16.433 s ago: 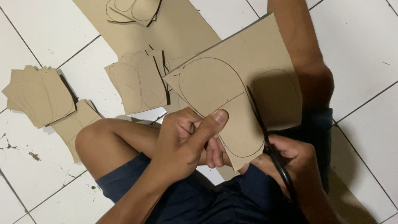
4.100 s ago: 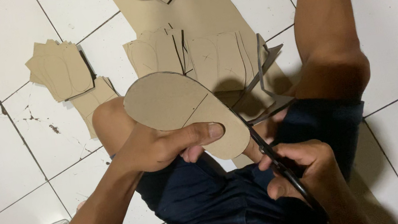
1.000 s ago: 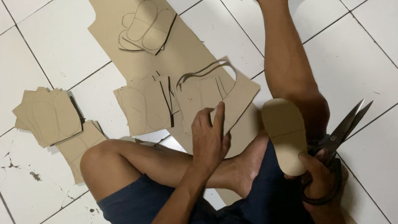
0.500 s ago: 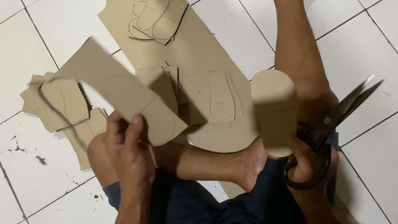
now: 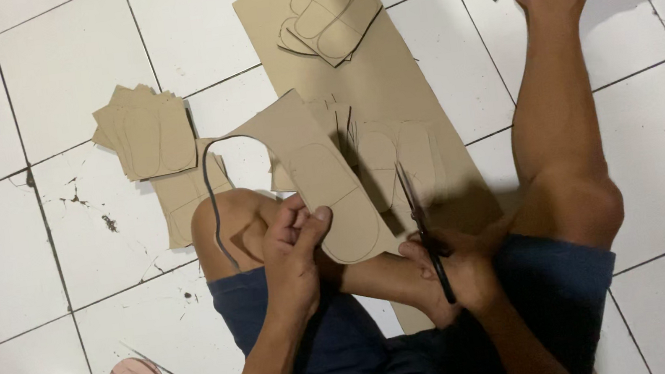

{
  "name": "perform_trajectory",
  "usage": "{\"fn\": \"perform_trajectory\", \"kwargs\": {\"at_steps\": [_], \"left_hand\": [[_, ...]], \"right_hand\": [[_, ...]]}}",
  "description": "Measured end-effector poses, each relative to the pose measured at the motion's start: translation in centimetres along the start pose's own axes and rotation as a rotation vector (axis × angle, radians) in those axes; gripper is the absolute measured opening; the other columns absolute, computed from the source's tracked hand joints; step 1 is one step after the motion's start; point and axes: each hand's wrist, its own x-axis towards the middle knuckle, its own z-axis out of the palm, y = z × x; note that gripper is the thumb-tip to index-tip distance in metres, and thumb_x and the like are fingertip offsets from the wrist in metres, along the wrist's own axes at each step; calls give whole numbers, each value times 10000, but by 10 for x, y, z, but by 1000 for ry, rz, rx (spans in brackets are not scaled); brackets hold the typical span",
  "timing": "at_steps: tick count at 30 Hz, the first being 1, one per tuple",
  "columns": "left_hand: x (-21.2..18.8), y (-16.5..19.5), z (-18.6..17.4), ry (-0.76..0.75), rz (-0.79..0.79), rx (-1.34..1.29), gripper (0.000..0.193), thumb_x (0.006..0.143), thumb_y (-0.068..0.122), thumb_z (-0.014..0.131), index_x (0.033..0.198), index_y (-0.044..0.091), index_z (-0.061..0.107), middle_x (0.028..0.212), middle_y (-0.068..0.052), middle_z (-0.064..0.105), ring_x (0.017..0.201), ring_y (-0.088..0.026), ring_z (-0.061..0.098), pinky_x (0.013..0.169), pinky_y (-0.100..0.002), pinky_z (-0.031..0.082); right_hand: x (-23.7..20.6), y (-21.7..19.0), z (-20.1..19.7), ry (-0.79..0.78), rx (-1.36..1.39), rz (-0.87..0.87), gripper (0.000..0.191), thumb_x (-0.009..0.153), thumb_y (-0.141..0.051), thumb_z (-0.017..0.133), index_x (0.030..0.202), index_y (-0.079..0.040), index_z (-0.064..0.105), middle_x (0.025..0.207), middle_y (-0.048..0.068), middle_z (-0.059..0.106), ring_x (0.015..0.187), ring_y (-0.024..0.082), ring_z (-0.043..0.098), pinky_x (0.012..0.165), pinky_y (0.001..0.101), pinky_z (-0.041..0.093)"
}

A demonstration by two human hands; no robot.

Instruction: The person sits on the tiled floor and cuts sandal sole shapes out of cardboard sheets with scissors, following drawn outlines. They cut out several pattern pieces one at a time, trim the edges, and set the finished cardboard soles aside on the floor.

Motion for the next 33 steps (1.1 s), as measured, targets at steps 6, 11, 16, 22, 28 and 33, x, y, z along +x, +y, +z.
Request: {"fn": "perform_trajectory", "kwargs": {"at_steps": [6,11,16,22,28,33], "left_hand": [[15,-4,32,-93,-27,59,298,996,23,626,1284,-47,602,1150,-105,713,1066,-131,654,973,-262,509],[21,1,59,-141,26,-63,343,970,-5,657,1290,-11,531,1122,-142,727,1012,-153,694,918,-296,557],[17,2,86,-127,126,-32,342,1017,-7,672,1342,-51,575,1165,-145,716,1037,-155,690,958,-304,556],[-7,-8,106,-178,54,67,371,987,31,675,1340,-41,586,1171,-119,731,1044,-141,699,941,-289,561],[-16,-7,109,-230,42,75,338,1014,41,673,1324,-64,593,1163,-129,734,1037,-148,701,937,-287,566],[-11,9,105,-300,40,196,305,1026,42,666,1302,-76,610,1143,-134,741,1016,-144,709,906,-278,580]], "right_hand": [[-9,39,-36,-90,185,-216,237,923,-115,669,1039,78,742,627,68,642,557,135,606,573,259,501],[-31,47,-56,-158,163,-246,403,938,-241,626,1175,66,736,689,47,635,651,148,627,648,267,489],[-48,34,-56,-271,186,-396,810,890,-618,652,1311,74,647,883,61,639,865,177,637,816,312,499],[-55,13,-55,-215,143,-490,965,888,-780,572,1358,63,597,968,60,639,959,165,640,903,305,504],[-63,4,-57,-115,215,-496,934,868,-755,632,1286,80,626,961,74,637,933,167,608,874,316,475],[-68,13,-60,-67,221,-545,731,856,-623,752,1103,65,725,795,42,639,785,139,657,890,303,525]]}}
